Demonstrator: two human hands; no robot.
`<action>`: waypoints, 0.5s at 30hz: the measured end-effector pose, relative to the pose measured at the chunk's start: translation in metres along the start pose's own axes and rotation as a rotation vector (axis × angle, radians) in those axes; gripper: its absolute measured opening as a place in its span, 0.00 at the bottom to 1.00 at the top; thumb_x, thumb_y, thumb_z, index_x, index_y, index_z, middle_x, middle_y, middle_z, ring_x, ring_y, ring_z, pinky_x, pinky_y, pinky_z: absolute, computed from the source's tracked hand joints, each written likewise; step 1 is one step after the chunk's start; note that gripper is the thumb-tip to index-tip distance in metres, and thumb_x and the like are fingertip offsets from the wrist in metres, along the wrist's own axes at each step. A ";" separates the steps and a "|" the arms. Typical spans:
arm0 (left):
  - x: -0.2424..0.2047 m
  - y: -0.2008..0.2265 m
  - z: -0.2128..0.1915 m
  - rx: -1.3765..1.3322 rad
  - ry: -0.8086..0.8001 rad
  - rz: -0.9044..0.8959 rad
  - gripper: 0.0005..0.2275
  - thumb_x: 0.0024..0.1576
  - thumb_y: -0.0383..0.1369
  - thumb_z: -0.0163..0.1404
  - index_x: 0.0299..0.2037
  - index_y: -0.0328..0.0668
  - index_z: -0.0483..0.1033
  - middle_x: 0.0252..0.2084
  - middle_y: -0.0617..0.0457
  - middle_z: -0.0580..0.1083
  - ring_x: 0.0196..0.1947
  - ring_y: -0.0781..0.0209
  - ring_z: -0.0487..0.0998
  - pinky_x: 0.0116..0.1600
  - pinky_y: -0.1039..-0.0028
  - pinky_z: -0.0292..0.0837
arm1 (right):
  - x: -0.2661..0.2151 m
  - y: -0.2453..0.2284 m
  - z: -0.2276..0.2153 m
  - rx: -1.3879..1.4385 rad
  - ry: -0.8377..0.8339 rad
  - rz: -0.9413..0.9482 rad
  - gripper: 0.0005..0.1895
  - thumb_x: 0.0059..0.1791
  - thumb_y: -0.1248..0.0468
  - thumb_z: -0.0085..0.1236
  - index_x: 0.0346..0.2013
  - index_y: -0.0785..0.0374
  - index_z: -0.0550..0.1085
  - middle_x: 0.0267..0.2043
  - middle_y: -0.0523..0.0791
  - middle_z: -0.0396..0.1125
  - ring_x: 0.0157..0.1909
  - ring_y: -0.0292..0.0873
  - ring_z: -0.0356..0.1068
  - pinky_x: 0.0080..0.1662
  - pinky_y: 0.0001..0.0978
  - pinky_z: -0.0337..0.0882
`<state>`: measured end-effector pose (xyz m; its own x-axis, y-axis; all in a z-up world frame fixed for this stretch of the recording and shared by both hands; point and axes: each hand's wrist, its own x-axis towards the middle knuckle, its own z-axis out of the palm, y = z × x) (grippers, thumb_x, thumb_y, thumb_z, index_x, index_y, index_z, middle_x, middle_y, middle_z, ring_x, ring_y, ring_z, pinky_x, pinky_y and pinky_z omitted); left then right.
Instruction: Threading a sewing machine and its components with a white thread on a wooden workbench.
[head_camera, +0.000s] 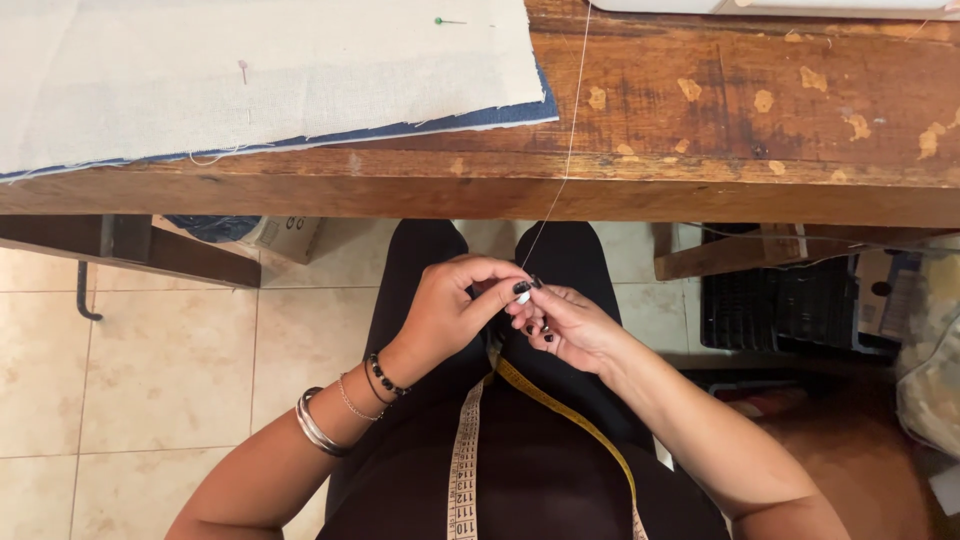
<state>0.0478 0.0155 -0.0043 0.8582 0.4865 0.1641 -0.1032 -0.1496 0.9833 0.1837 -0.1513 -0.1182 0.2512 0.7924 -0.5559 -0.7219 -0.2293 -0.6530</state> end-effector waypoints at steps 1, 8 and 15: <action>-0.001 -0.003 0.000 0.000 -0.001 0.001 0.05 0.56 0.30 0.59 0.40 0.42 0.85 0.25 0.47 0.79 0.29 0.53 0.80 0.41 0.67 0.75 | -0.001 -0.001 0.003 0.000 0.000 -0.001 0.17 0.58 0.56 0.50 0.38 0.68 0.77 0.29 0.52 0.74 0.25 0.34 0.65 0.24 0.13 0.56; -0.003 -0.005 0.003 0.006 -0.016 -0.074 0.05 0.54 0.27 0.59 0.38 0.41 0.84 0.23 0.50 0.81 0.24 0.59 0.82 0.37 0.73 0.76 | -0.005 -0.002 0.008 -0.200 0.006 -0.085 0.16 0.56 0.58 0.54 0.37 0.71 0.77 0.28 0.54 0.74 0.24 0.34 0.67 0.21 0.14 0.57; -0.005 0.006 0.000 0.008 0.000 -0.032 0.05 0.52 0.26 0.60 0.37 0.41 0.84 0.24 0.50 0.81 0.25 0.57 0.83 0.36 0.71 0.76 | 0.000 0.005 0.004 -0.247 -0.036 -0.087 0.16 0.56 0.57 0.55 0.38 0.70 0.77 0.29 0.54 0.74 0.25 0.35 0.69 0.22 0.14 0.59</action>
<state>0.0425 0.0121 0.0006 0.8609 0.4913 0.1323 -0.0717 -0.1403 0.9875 0.1774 -0.1498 -0.1196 0.2789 0.8339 -0.4762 -0.5180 -0.2868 -0.8058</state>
